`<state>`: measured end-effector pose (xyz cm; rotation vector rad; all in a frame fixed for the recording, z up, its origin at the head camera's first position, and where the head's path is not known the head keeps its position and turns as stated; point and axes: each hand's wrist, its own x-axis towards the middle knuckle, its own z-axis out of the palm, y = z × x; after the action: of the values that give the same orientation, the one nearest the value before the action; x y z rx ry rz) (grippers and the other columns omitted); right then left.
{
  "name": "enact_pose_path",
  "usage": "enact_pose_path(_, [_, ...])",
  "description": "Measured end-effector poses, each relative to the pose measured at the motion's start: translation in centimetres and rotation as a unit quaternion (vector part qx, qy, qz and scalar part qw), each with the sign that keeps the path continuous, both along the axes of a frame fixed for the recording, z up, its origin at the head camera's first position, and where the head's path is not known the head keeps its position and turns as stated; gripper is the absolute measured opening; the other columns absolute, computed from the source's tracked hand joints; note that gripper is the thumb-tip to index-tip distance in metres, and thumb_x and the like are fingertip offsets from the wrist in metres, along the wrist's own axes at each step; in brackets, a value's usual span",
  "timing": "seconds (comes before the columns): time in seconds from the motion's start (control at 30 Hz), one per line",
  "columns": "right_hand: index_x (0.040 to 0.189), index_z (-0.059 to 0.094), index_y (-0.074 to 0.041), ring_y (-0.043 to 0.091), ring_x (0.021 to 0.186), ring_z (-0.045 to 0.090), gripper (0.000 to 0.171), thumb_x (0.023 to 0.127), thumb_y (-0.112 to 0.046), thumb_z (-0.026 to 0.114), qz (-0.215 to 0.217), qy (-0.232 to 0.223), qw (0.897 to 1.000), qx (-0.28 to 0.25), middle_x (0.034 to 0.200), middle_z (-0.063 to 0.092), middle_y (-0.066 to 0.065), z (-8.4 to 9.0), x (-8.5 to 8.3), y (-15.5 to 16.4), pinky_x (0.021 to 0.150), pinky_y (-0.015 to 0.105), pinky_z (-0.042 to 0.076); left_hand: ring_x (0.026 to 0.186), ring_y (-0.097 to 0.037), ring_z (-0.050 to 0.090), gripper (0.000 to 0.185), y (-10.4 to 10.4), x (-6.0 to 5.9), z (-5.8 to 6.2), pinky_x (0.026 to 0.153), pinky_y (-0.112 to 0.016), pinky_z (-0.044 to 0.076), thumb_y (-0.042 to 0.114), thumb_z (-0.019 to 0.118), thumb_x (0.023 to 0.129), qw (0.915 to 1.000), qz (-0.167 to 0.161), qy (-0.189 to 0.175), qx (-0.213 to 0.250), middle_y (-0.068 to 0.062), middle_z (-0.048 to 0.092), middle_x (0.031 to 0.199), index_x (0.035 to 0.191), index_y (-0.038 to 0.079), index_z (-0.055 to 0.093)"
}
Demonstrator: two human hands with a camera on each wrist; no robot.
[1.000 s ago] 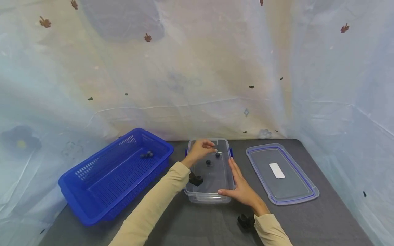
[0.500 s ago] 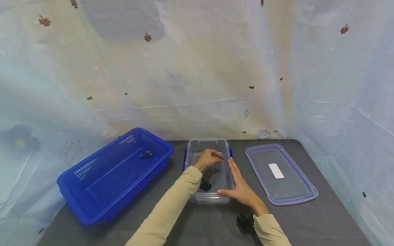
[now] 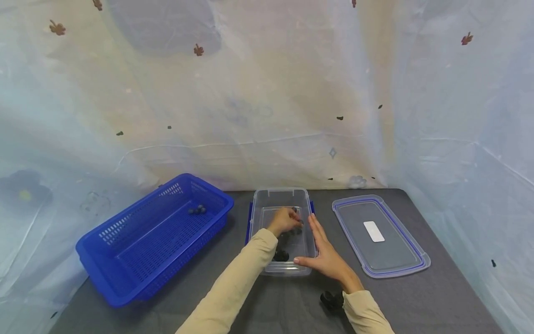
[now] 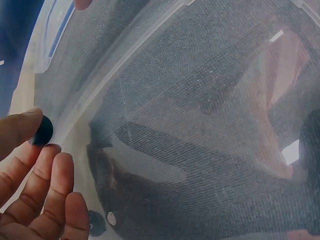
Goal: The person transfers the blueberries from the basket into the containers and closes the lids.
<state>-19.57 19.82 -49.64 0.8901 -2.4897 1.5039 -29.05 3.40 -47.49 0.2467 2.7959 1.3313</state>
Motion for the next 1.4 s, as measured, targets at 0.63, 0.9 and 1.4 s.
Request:
enact_pose_path(0.63, [0.155,0.005,-0.004,0.046,0.141,0.002,0.113,0.075,-0.020,0.083,-0.005,-0.010,1.000,0.002,0.159,-0.003,0.022,0.3,0.3,0.0,0.098,0.073,0.018,0.070,-0.016,0.066,0.015,-2.1,-0.2,2.6,0.063,-0.031,0.053,0.005,0.077,0.082,0.9895,-0.015,-0.058,0.131,-0.004,0.069,0.081,0.095,0.001,0.072])
enact_pose_path(0.9, [0.155,0.004,-0.003,0.046,0.142,0.001,0.113,0.075,-0.020,0.083,-0.006,-0.017,1.000,0.001,0.159,-0.004,0.022,0.2,0.2,-0.1,0.098,0.074,0.016,0.092,-0.032,0.066,0.022,-4.4,-0.6,5.5,0.084,-0.046,0.051,0.017,0.073,0.089,0.9785,-0.054,-0.062,0.189,-0.010,0.069,0.093,0.106,0.003,0.069])
enact_pose_path(1.4, [0.154,0.005,0.000,0.046,0.141,0.001,0.114,0.073,-0.018,0.084,0.001,-0.001,1.000,-0.002,0.158,-0.003,0.024,0.1,0.1,0.1,0.098,0.074,0.018,0.099,-0.032,0.061,0.029,-12.3,0.0,11.7,0.085,-0.041,0.049,0.022,0.060,0.098,0.9781,-0.072,0.003,0.195,-0.010,0.065,0.105,0.118,0.001,0.063])
